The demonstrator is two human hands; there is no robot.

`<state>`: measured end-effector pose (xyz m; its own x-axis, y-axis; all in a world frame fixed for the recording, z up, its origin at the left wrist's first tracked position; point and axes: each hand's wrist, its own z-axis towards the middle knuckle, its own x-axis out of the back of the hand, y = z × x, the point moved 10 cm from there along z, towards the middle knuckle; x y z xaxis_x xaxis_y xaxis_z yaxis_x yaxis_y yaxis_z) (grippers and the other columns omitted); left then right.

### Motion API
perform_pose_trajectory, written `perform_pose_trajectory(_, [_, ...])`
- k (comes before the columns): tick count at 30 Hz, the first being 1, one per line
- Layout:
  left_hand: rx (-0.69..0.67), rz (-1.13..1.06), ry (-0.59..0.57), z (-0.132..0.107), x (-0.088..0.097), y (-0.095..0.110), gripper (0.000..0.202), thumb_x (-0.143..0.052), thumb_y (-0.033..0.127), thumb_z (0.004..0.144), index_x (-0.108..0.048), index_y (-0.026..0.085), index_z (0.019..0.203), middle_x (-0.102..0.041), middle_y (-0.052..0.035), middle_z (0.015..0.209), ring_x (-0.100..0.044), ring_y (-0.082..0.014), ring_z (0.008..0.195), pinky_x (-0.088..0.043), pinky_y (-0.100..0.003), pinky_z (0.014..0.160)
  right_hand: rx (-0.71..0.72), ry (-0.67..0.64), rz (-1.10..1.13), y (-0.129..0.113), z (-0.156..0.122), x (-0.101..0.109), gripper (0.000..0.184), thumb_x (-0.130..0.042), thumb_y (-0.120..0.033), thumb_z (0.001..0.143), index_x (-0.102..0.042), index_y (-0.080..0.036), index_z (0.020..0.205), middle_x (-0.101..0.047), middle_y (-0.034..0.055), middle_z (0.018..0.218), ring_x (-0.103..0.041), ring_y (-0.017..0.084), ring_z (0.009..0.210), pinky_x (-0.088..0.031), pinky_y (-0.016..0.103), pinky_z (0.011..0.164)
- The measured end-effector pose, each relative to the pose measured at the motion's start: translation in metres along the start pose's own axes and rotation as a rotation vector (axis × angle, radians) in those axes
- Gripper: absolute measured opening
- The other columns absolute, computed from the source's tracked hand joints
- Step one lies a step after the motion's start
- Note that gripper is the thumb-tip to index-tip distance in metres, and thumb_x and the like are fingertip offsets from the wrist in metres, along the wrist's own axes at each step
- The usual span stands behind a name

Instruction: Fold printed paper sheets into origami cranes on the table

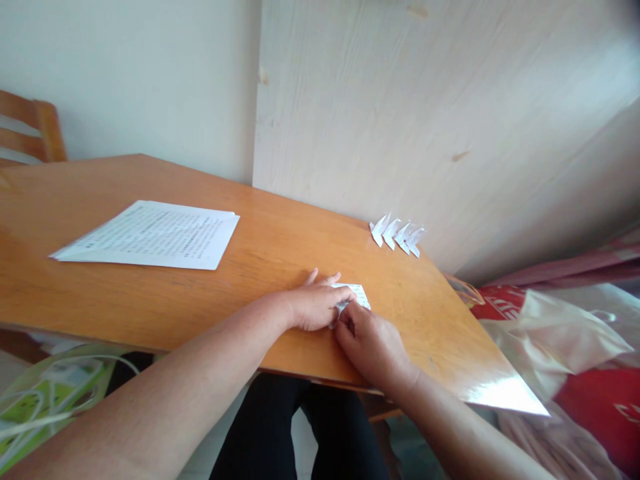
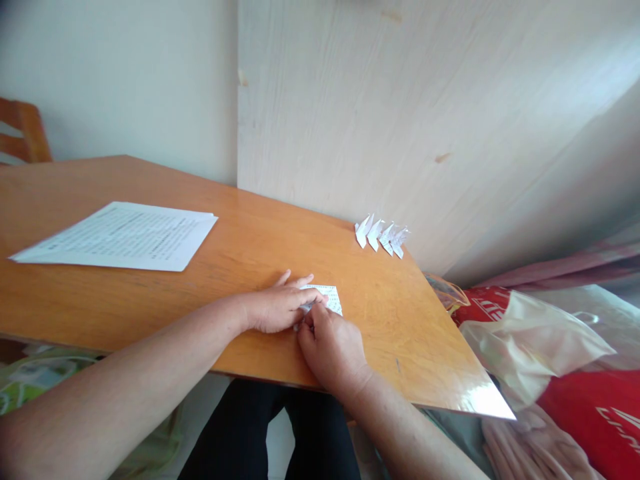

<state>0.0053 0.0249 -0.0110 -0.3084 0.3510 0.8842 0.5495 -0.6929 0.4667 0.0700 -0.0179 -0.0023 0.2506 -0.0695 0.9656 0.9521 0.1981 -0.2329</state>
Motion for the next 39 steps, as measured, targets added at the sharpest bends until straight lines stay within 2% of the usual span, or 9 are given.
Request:
perform_pose_trajectory(5, [0.01, 0.001, 0.015, -0.003, 0.003, 0.001, 0.039, -0.043, 0.022, 0.093, -0.054, 0.031, 0.129, -0.049, -0.0019, 0.151, -0.018, -0.0286, 0.152, -0.001, -0.061, 0.119, 0.003, -0.005, 0.002, -0.005, -0.002, -0.004, 0.014, -0.05, -0.03, 0.093, -0.056, -0.02, 0.085, -0.069, 0.0045, 0.081, -0.059, 0.017, 0.069, -0.028, 0.028, 0.06])
perform_pose_trajectory(12, [0.01, 0.025, 0.024, -0.005, 0.002, -0.001, 0.045, -0.042, 0.021, 0.092, -0.05, 0.032, 0.135, -0.047, -0.0011, 0.153, -0.019, -0.0259, 0.151, -0.005, -0.059, 0.119, 0.161, 0.053, 0.215, -0.014, -0.023, 0.004, 0.015, -0.051, -0.022, 0.092, -0.049, -0.021, 0.077, -0.065, 0.0014, 0.082, -0.057, 0.015, 0.074, -0.036, 0.025, 0.066])
perform_pose_trajectory(17, [0.03, 0.132, 0.1, -0.006, 0.006, -0.001, 0.045, -0.041, 0.021, 0.092, -0.053, 0.031, 0.134, -0.051, -0.0048, 0.148, -0.029, -0.0263, 0.147, -0.011, -0.059, 0.118, 0.1, 0.146, 0.231, 0.003, -0.048, 0.013, 0.018, -0.049, -0.022, 0.093, -0.049, -0.021, 0.075, -0.061, 0.0028, 0.081, -0.055, 0.016, 0.073, -0.036, 0.027, 0.065])
perform_pose_trajectory(21, [0.029, 0.19, 0.18, -0.009, 0.015, 0.005, 0.042, -0.047, 0.023, 0.089, -0.058, 0.032, 0.128, -0.059, -0.004, 0.139, -0.046, -0.0273, 0.133, -0.018, -0.057, 0.116, 0.06, 0.199, 0.213, 0.02, -0.062, 0.02, 0.014, -0.052, -0.023, 0.092, -0.054, -0.021, 0.079, -0.061, 0.0034, 0.081, -0.055, 0.019, 0.077, -0.038, 0.03, 0.07])
perform_pose_trajectory(25, [0.047, 0.278, 0.196, -0.011, 0.018, 0.007, 0.031, -0.052, 0.034, 0.09, -0.065, 0.032, 0.118, -0.065, -0.0025, 0.128, -0.053, -0.0282, 0.118, -0.03, -0.049, 0.108, 0.029, 0.234, 0.182, 0.036, -0.069, 0.027, 0.012, -0.054, -0.025, 0.093, -0.06, -0.022, 0.083, -0.062, 0.0045, 0.084, -0.056, 0.022, 0.083, -0.039, 0.033, 0.077])
perform_pose_trajectory(29, [0.111, 0.377, 0.221, -0.011, 0.024, 0.008, 0.035, -0.049, 0.046, 0.093, -0.066, 0.032, 0.12, -0.063, -0.0066, 0.12, -0.055, -0.0302, 0.112, -0.038, -0.047, 0.097, 0.009, 0.246, 0.152, 0.049, -0.07, 0.031, 0.01, -0.055, -0.026, 0.093, -0.064, -0.023, 0.094, -0.065, 0.0055, 0.093, -0.057, 0.024, 0.09, -0.039, 0.036, 0.083])
perform_pose_trajectory(34, [0.216, 0.448, 0.204, -0.009, 0.022, 0.017, 0.037, -0.039, 0.039, 0.097, -0.07, 0.021, 0.098, -0.063, -0.0128, 0.1, -0.063, -0.029, 0.093, -0.046, -0.042, 0.083, 0.007, 0.241, 0.146, 0.063, -0.063, 0.036, 0.017, -0.052, -0.027, 0.095, -0.066, -0.022, 0.104, -0.068, 0.0065, 0.101, -0.058, 0.024, 0.096, -0.039, 0.036, 0.087])
perform_pose_trajectory(37, [0.314, 0.374, 0.203, -0.009, 0.021, 0.014, 0.033, -0.04, 0.031, 0.095, -0.068, 0.017, 0.086, -0.064, -0.0135, 0.094, -0.065, -0.0257, 0.081, -0.048, -0.038, 0.076, 0.0, 0.253, 0.142, 0.07, -0.055, 0.039, 0.02, -0.052, -0.025, 0.095, -0.067, -0.022, 0.106, -0.069, 0.0074, 0.104, -0.059, 0.024, 0.1, -0.04, 0.036, 0.09])
perform_pose_trajectory(39, [0.336, 0.304, 0.227, -0.009, 0.025, 0.008, 0.025, -0.044, 0.025, 0.091, -0.066, 0.017, 0.084, -0.065, -0.0123, 0.091, -0.066, -0.0241, 0.08, -0.048, -0.035, 0.074, -0.002, 0.255, 0.141, 0.074, -0.049, 0.041, 0.022, -0.052, -0.025, 0.094, -0.068, -0.021, 0.108, -0.069, 0.0079, 0.105, -0.059, 0.024, 0.102, -0.04, 0.037, 0.091])
